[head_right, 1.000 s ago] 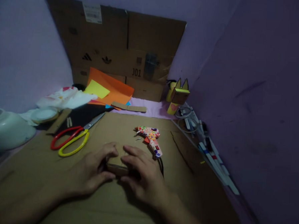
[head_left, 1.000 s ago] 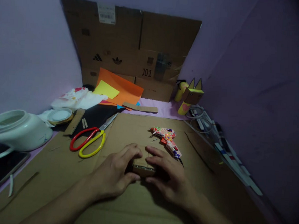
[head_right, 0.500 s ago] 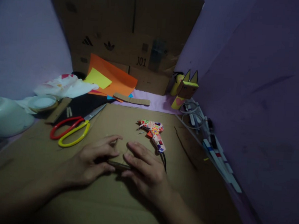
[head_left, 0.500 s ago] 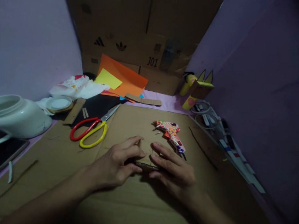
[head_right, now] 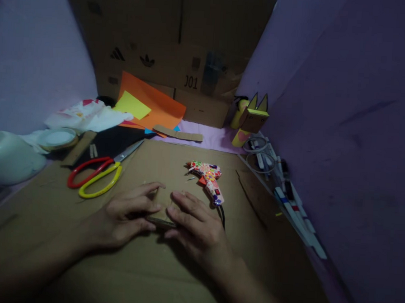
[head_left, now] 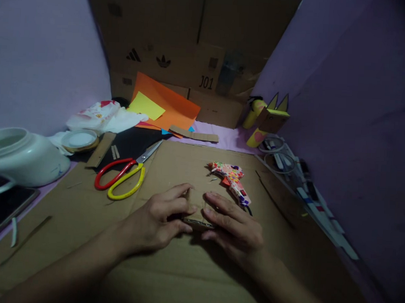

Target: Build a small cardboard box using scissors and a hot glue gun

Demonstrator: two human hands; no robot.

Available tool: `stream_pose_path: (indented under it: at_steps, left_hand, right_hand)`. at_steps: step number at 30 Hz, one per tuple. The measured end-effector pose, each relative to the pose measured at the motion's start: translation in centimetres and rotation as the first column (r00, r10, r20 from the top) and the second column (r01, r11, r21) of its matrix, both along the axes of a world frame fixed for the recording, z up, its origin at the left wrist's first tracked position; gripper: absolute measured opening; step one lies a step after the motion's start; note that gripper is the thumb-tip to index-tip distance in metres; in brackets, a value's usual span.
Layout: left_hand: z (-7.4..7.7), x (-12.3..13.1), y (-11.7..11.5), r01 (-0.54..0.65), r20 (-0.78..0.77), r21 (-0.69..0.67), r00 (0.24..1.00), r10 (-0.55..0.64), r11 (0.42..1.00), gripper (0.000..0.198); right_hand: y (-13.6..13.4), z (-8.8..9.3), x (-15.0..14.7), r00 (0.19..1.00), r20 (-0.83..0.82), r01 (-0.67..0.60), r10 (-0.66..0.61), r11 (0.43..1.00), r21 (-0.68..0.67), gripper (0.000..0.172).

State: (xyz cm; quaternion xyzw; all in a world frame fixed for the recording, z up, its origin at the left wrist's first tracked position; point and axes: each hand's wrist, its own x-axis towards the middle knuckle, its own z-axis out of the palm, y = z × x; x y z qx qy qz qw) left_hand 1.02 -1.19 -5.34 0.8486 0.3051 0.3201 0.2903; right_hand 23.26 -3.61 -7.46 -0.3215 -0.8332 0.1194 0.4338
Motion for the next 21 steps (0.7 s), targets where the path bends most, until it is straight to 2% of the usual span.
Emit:
stream_pose_path:
  at_steps: [3,6,9,11,13,18,21]
  left_hand:
    - [0.2,0.1,0.0,0.002,-0.018,-0.014,1.0,-0.003,1.0,0.025]
    - [1.0,0.1,-0.2,-0.011,-0.057,-0.034,0.998,0.009,0.999,0.027]
    - [1.9,-0.2,-0.9,-0.135,-0.087,-0.023,0.987,0.132,0.991,0.031]
    - [2.2,-0.3,-1.7,-0.269,-0.1,-0.01,0.958,0.267,0.963,0.023]
    - [2.1,-0.3,-2.4,-0.374,-0.134,-0.042,0.921,0.366,0.926,0.005]
    - [0.7,0.4,-3.2,-0.487,-0.14,-0.209,0.873,0.468,0.848,0.015]
    - [0.5,0.7,-3.4,-0.539,-0.133,-0.21,0.843,0.522,0.816,0.017]
  right_hand:
    - [-0.3,0.4,-0.1,0.999,0.04,0.022,-0.021,1.0,-0.022,0.057]
    - [-0.5,0.7,-0.1,0.996,0.077,0.041,-0.037,0.998,-0.044,0.055]
    - [-0.6,0.7,0.0,0.996,0.082,0.047,-0.043,0.998,-0.051,0.053]
    - [-0.5,0.7,0.0,0.997,0.076,0.039,-0.035,0.998,-0.058,0.054]
    - [-0.5,0.7,0.0,0.998,0.062,0.028,-0.025,0.998,-0.061,0.054]
    - [-0.5,0.7,-0.2,0.999,0.038,0.038,-0.035,0.997,-0.073,0.052]
    - [-0.6,0.8,-0.3,0.998,0.035,0.054,-0.051,0.996,-0.073,0.052]
